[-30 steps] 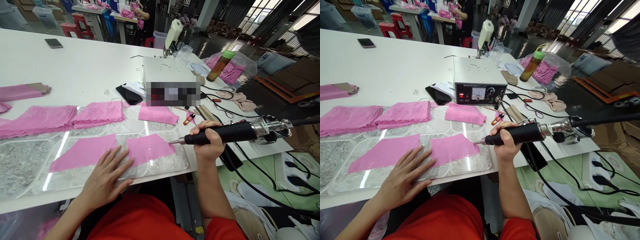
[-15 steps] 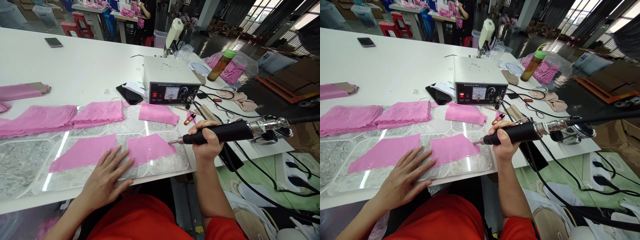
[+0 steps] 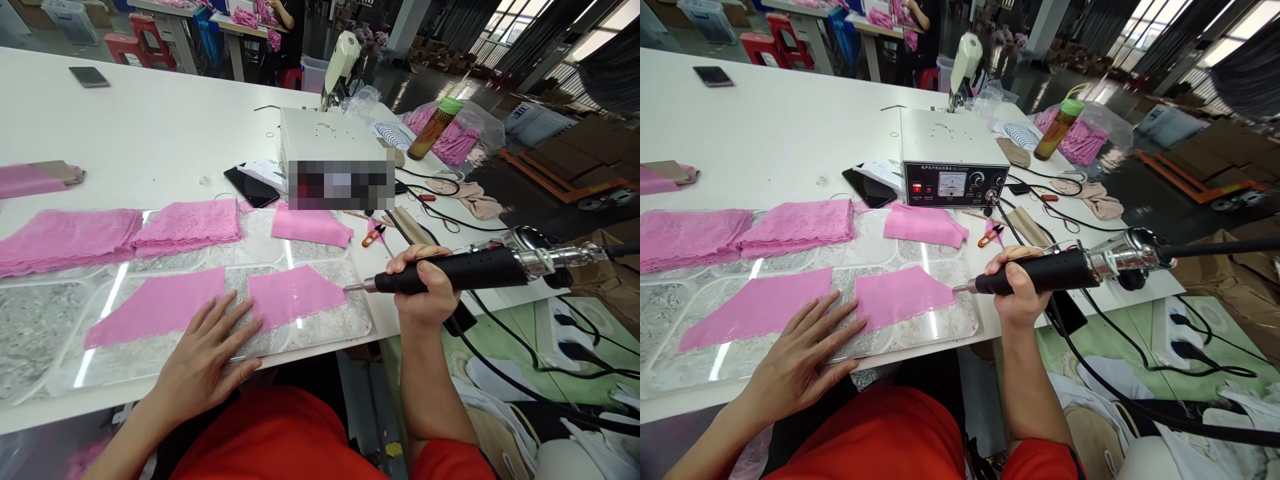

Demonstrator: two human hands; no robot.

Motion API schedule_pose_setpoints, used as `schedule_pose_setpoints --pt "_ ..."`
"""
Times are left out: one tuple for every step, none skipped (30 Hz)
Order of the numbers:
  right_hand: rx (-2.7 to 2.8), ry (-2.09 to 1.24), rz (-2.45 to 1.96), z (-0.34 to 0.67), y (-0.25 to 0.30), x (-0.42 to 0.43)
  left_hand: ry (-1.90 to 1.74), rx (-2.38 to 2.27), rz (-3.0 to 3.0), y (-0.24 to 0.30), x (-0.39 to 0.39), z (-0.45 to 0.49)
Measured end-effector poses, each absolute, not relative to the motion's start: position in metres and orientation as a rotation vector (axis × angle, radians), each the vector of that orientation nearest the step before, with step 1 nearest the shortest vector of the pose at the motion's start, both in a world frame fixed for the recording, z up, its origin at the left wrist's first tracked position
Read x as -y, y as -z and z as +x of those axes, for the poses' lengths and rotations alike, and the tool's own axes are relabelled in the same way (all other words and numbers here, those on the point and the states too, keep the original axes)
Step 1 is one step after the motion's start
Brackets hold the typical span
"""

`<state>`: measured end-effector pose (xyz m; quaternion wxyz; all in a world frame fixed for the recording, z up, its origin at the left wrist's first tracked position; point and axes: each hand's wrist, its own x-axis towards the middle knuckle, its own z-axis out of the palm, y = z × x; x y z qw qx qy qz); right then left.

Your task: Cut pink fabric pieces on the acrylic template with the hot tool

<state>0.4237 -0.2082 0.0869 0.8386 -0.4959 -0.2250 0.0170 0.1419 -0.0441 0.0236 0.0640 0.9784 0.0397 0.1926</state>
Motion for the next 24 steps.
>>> schedule_pose_setpoints --pt "0.476 -0.036 -1.052 0.4240 -0.0865 0.2090 -0.583 -0.123 2.949 -0.0236 0.0439 0.1422" --pt "0.477 -0.036 -1.052 0.4241 -0.0862 0.2094 -0.588 -0.126 2.944 -0.0236 0.0438 0.1424" --pt "0.478 -0.033 -1.051 0.4242 -0.0858 0.2092 -0.593 -0.130 2.938 -0.0236 0.0437 0.1427" --pt "0.480 -0.031 -1.048 0.4241 -0.0854 0.2088 -0.595 -0.133 2.936 -0.0237 0.0437 0.1428" --pt "0.484 -0.029 -1.044 0.4240 -0.0851 0.2082 -0.598 -0.132 2.936 -0.0238 0.0438 0.1429" --pt "0.488 -0.027 -1.042 0.4239 -0.0848 0.2076 -0.600 -0.129 2.939 -0.0239 0.0440 0.1429" --pt "0.490 -0.026 -1.040 0.4239 -0.0846 0.2071 -0.600 -0.124 2.943 -0.0240 0.0442 0.1427" --pt "0.490 -0.027 -1.038 0.4238 -0.0845 0.2068 -0.599 -0.118 2.949 -0.0241 0.0443 0.1425" --pt "0.487 -0.028 -1.036 0.4238 -0.0845 0.2067 -0.593 -0.114 2.955 -0.0241 0.0444 0.1423" --pt "0.483 -0.029 -1.032 0.4238 -0.0846 0.2068 -0.591 -0.111 2.960 -0.0240 0.0445 0.1422" --pt "0.478 -0.028 -1.029 0.4238 -0.0846 0.2070 -0.588 -0.110 2.962 -0.0240 0.0445 0.1421" --pt "0.475 -0.029 -1.028 0.4239 -0.0847 0.2072 -0.586 -0.109 2.963 -0.0240 0.0445 0.1421" --pt "0.476 -0.030 -1.030 0.4239 -0.0848 0.2075 -0.587 -0.109 2.961 -0.0240 0.0444 0.1423" --pt "0.478 -0.032 -1.035 0.4239 -0.0847 0.2076 -0.588 -0.111 2.958 -0.0240 0.0443 0.1426" --pt "0.479 -0.034 -1.041 0.4238 -0.0847 0.2077 -0.588 -0.113 2.955 -0.0240 0.0442 0.1430" --pt "0.478 -0.035 -1.047 0.4236 -0.0846 0.2076 -0.589 -0.114 2.952 -0.0240 0.0439 0.1434" --pt "0.478 -0.037 -1.051 0.4234 -0.0845 0.2074 -0.588 -0.117 2.950 -0.0239 0.0437 0.1438" --pt "0.478 -0.039 -1.053 0.4231 -0.0844 0.2071 -0.584 -0.119 2.950 -0.0238 0.0434 0.1440" --pt "0.479 -0.043 -1.052 0.4229 -0.0844 0.2068 -0.582 -0.120 2.952 -0.0237 0.0430 0.1439" --pt "0.482 -0.048 -1.052 0.4228 -0.0845 0.2066 -0.583 -0.117 2.953 -0.0237 0.0427 0.1434" --pt "0.485 -0.050 -1.049 0.4228 -0.0848 0.2068 -0.589 -0.109 2.950 -0.0238 0.0425 0.1426" --pt "0.483 -0.046 -1.044 0.4230 -0.0853 0.2072 -0.603 -0.096 2.939 -0.0243 0.0426 0.1414" --pt "0.476 -0.036 -1.037 0.4235 -0.0858 0.2082 -0.631 -0.078 2.918 -0.0252 0.0430 0.1400" --pt "0.465 -0.019 -1.029 0.4244 -0.0864 0.2097 -0.674 -0.054 2.888 -0.0268 0.0441 0.1389"
